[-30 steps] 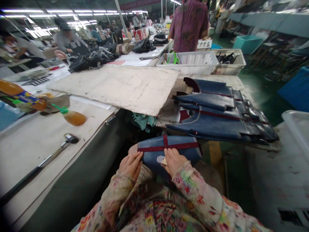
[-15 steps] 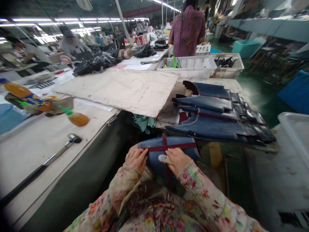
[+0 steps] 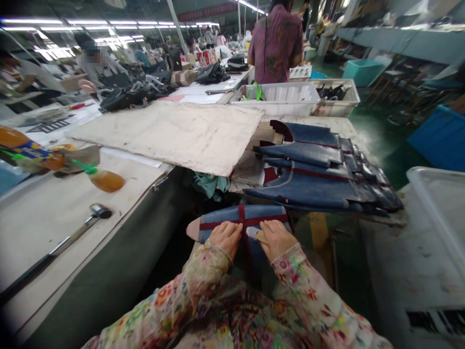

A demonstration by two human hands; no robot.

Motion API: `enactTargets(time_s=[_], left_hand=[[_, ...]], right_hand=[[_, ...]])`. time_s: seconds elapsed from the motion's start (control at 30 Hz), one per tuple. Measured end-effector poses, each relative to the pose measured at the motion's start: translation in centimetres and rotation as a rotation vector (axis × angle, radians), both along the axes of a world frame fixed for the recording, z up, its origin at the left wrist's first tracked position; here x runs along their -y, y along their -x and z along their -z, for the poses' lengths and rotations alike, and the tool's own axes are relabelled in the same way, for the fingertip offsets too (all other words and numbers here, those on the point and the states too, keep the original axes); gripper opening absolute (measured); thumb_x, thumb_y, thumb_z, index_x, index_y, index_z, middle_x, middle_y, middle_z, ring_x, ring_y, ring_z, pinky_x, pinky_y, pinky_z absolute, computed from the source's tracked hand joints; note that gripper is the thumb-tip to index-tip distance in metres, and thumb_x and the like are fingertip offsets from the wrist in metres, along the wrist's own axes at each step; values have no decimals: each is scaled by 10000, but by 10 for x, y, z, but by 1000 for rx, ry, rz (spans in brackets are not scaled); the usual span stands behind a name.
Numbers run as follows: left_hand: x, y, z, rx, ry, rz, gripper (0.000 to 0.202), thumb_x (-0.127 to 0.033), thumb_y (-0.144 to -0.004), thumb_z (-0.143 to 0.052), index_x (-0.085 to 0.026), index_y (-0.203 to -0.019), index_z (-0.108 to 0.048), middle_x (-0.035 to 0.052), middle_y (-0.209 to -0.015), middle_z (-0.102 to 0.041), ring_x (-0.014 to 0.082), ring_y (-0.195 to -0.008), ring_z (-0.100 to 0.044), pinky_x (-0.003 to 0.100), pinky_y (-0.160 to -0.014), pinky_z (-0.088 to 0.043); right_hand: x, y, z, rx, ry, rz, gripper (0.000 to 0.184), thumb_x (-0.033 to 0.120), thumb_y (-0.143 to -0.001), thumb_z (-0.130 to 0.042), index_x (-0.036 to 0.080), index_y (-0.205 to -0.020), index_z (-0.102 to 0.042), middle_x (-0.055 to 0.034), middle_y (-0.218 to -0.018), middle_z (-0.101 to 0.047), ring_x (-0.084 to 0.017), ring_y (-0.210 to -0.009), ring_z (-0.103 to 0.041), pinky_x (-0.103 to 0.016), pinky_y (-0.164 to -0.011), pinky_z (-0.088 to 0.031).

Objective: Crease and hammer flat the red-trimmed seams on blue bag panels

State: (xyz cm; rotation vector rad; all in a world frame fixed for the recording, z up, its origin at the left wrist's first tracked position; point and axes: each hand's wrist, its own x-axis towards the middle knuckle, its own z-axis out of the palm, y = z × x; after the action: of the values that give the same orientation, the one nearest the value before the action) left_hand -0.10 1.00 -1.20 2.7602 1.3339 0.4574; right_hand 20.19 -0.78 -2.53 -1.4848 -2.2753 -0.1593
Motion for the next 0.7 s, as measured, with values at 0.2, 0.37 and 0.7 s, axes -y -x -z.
enactTargets(time_s=[0.2, 0.37, 0.7], left_hand=[[-1, 11, -1, 105, 11, -26, 295, -241, -840, -417, -203, -1096, -558, 54, -985, -603, 191, -928, -517, 341, -764, -440], [1, 61, 13, 233, -99, -146, 283, -251, -832, -418, -205, -1040, -603, 53, -994, -607, 180, -916, -530, 333, -806, -444], [4, 115, 35, 657, 89, -525, 364, -431, -784, -461, -192, -1034, -574, 84, -1015, -594, 217, -966, -564, 390, -857, -463]], right_hand=[[-3, -14, -6, -92, 85, -46, 308, 165, -740, -470, 146, -1020, -597, -75, -992, -597, -166, -950, -519, -306, -859, -448], [7, -43, -2, -202, 102, 176, 319, 216, -776, -421, 130, -1039, -580, -106, -1043, -577, -197, -966, -523, -358, -855, -444], [1, -26, -61, -771, 415, 385, 363, 337, -815, -379, 141, -1054, -570, -50, -791, -632, -166, -714, -597, -314, -685, -474]])
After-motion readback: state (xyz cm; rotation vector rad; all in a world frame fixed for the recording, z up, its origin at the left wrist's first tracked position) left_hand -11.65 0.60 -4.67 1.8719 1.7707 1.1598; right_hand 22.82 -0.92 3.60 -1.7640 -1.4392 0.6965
